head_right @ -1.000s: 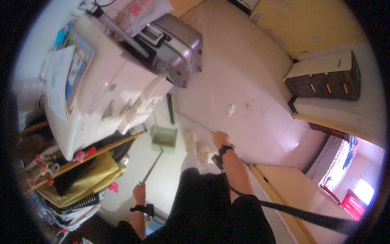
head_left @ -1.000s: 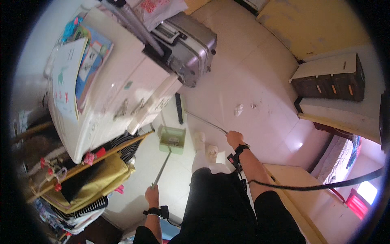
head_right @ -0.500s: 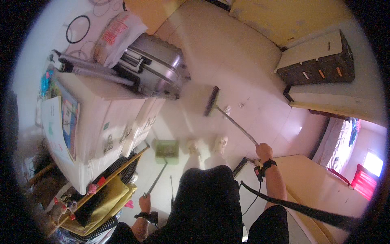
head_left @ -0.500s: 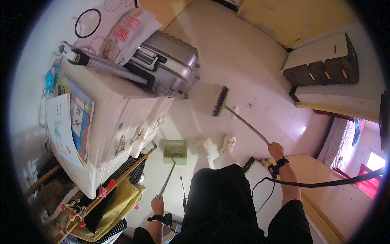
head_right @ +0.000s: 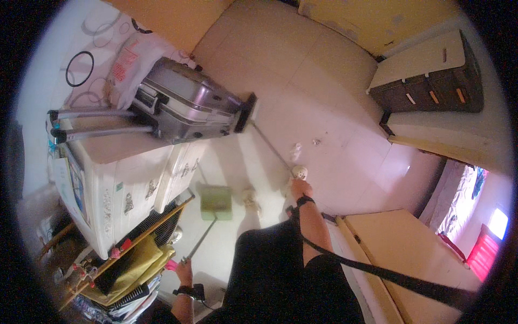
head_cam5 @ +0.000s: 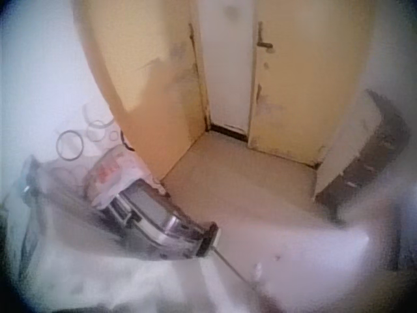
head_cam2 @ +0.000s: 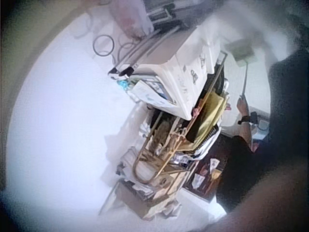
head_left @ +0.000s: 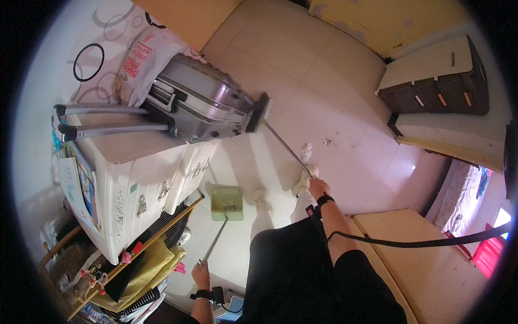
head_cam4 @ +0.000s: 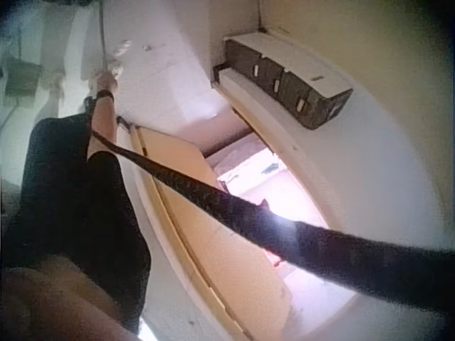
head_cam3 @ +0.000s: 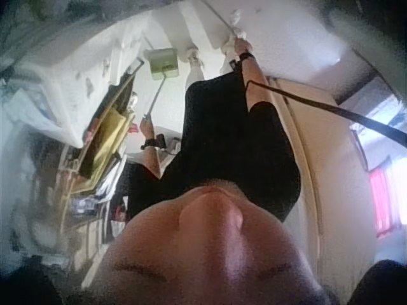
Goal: The person sweeps a tiled floor using a broom and dustpan, gathering scattered paper debris. They move around a cluttered room, sweeping near a sofa, clothing rack, and bed, then collect the debris into the dustpan and walk toward a trash bin.
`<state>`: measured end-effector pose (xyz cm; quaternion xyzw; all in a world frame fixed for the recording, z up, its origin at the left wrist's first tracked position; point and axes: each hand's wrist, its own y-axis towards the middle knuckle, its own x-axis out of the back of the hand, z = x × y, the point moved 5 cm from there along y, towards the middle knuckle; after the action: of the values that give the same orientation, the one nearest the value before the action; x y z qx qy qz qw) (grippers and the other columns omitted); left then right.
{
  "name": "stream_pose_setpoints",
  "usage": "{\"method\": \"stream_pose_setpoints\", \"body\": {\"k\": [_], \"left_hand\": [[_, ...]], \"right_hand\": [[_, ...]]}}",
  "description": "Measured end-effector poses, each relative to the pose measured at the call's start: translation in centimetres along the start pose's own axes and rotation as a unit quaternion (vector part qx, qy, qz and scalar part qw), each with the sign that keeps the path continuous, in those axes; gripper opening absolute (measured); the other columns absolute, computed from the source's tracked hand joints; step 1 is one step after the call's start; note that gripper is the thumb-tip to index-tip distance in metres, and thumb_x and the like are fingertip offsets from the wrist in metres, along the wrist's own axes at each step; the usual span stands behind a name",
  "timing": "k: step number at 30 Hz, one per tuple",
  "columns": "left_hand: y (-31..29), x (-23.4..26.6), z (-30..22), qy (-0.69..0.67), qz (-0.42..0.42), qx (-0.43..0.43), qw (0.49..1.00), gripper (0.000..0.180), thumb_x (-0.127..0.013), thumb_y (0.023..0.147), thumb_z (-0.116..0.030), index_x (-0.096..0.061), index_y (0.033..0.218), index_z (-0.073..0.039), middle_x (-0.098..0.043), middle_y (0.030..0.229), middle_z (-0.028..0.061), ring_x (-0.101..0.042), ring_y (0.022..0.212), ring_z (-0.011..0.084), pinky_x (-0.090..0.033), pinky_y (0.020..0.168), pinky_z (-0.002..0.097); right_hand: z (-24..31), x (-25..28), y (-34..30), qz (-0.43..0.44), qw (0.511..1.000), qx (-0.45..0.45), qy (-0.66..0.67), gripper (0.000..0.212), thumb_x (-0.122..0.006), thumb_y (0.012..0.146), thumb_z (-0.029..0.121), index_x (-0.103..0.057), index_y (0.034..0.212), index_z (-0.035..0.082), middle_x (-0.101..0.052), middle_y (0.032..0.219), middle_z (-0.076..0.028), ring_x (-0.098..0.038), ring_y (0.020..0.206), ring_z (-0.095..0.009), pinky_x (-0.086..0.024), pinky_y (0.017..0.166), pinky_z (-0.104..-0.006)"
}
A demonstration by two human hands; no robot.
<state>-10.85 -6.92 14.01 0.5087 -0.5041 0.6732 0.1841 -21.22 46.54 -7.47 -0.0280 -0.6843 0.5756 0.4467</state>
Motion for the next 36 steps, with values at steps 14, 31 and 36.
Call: {"method": "stream_pose_setpoints", "body": {"k": [14, 31, 36], "left_hand": [[-3.6, -1.6, -12.7, -0.268, 0.048, 0.156, 0.950, 0.036, -0.052, 0.078, -0.028, -0.048, 0.056, 0.000, -0.043, 0.043, 0.0036, -0.042, 0.037, 0.0130, -0.032, 0.036, 0.0277], [-5.3, 0.2, -24.3, -0.219, 0.012, 0.061, 0.974, 0.030, -0.060, 0.074, -0.027, -0.052, 0.061, -0.001, -0.045, 0.045, 0.0003, -0.043, 0.038, 0.0111, -0.032, 0.038, 0.0259], [-3.5, -0.5, -26.4, -0.058, 0.055, 0.026, 0.996, 0.035, -0.059, 0.073, -0.030, -0.055, 0.071, 0.004, -0.055, 0.059, 0.0114, -0.051, 0.054, 0.0196, -0.039, 0.050, 0.0326]], "right_hand": [[-25.9, 19.5, -3.9, -0.045, 0.995, -0.074, -0.042, 0.041, -0.035, 0.083, 0.037, -0.056, 0.079, 0.002, -0.058, 0.081, -0.019, -0.056, 0.076, -0.034, -0.045, 0.067, -0.0432], [-10.6, 18.1, 20.6, -0.039, 0.985, 0.000, 0.170, 0.033, -0.037, 0.079, 0.028, -0.059, 0.089, 0.005, -0.057, 0.094, -0.017, -0.054, 0.088, -0.034, -0.043, 0.077, -0.0414], [-25.5, 8.3, 12.2, 0.071, 0.994, -0.012, 0.081, 0.040, -0.033, 0.082, 0.037, -0.055, 0.098, 0.007, -0.054, 0.098, -0.020, -0.051, 0.094, -0.036, -0.041, 0.080, -0.0430]]}}
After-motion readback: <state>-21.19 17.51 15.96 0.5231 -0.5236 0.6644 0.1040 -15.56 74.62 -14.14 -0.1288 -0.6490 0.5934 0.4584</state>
